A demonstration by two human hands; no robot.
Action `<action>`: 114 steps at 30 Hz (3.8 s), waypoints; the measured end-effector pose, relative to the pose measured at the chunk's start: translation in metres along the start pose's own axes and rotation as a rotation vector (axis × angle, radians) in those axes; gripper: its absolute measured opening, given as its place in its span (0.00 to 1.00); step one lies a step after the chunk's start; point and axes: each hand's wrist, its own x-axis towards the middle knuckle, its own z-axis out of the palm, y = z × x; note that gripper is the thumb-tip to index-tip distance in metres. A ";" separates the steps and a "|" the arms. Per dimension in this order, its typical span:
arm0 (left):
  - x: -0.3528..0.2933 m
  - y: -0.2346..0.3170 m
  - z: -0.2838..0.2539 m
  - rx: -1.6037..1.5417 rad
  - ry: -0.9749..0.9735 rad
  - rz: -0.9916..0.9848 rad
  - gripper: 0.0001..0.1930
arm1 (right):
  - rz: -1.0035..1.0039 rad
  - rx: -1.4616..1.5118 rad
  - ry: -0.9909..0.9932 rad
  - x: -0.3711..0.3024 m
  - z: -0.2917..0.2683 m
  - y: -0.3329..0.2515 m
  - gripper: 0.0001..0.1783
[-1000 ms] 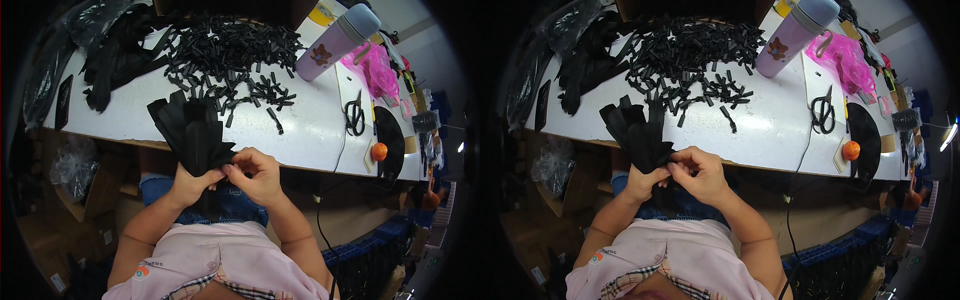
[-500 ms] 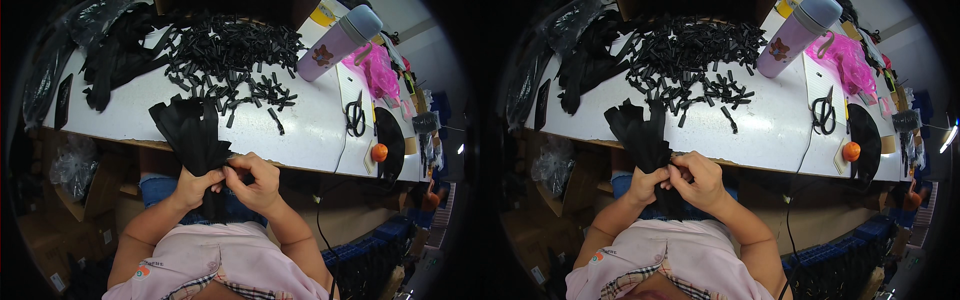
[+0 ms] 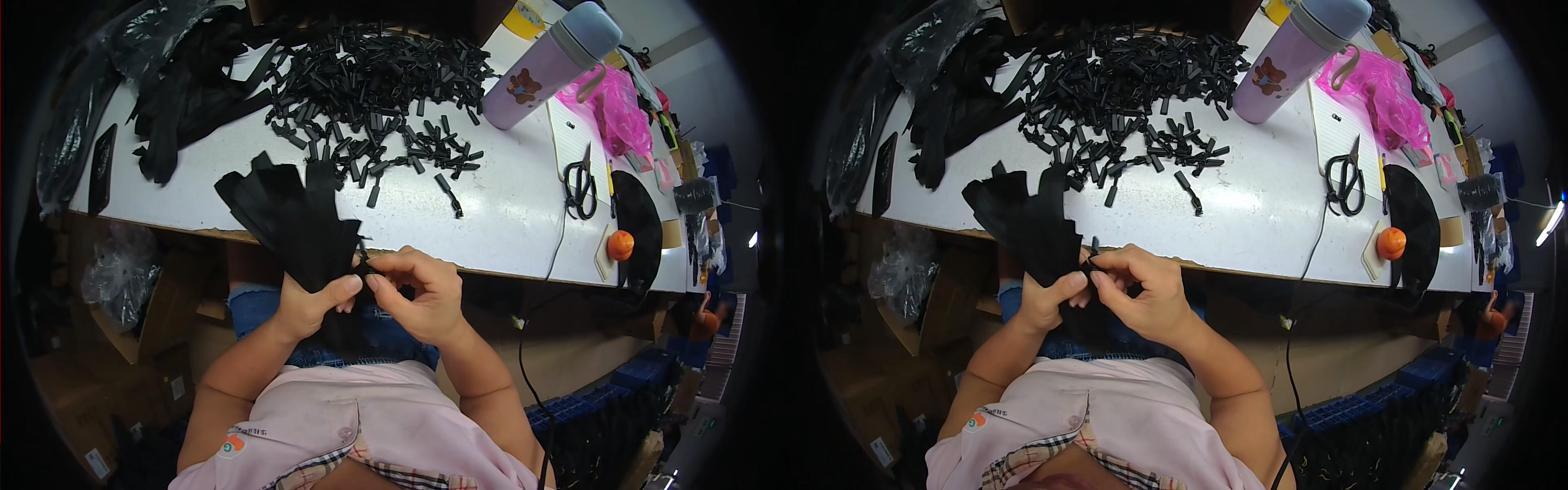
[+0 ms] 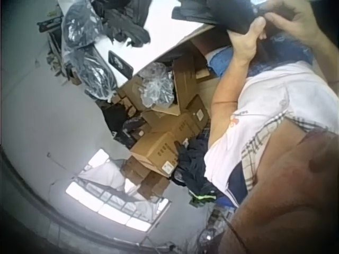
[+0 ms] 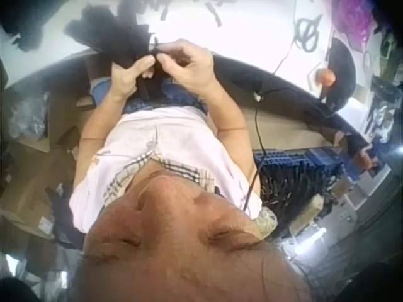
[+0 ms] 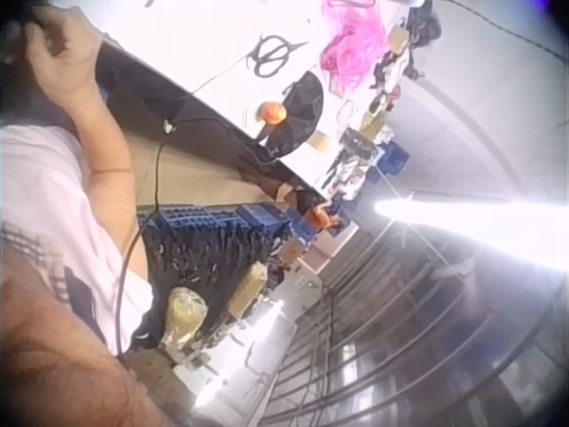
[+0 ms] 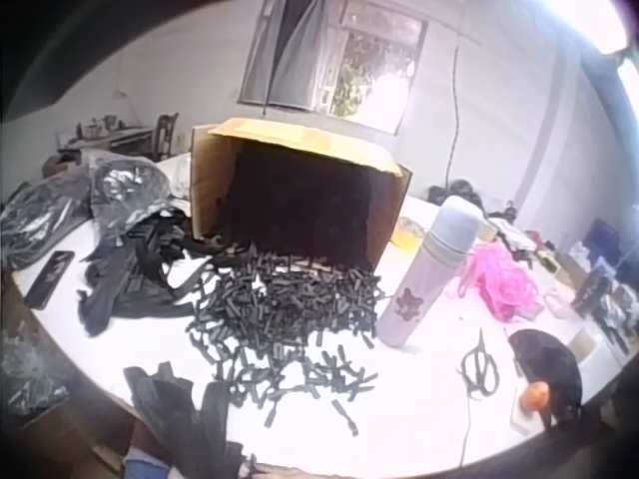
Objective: Attaching small plastic clips to fabric straps at a workbench.
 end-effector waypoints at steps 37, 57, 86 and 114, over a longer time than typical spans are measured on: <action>-0.014 -0.002 -0.015 0.698 0.181 0.347 0.12 | 0.150 0.166 0.000 0.011 0.026 0.007 0.10; -0.011 -0.003 -0.014 -0.077 -0.108 0.164 0.15 | 0.280 0.586 -0.123 0.009 0.028 0.006 0.18; -0.015 0.005 -0.011 0.551 0.081 0.261 0.10 | -0.045 -0.084 -0.019 0.009 0.016 0.002 0.03; -0.009 -0.003 -0.013 0.061 0.354 0.118 0.12 | -0.378 -0.854 0.182 0.050 0.041 0.023 0.08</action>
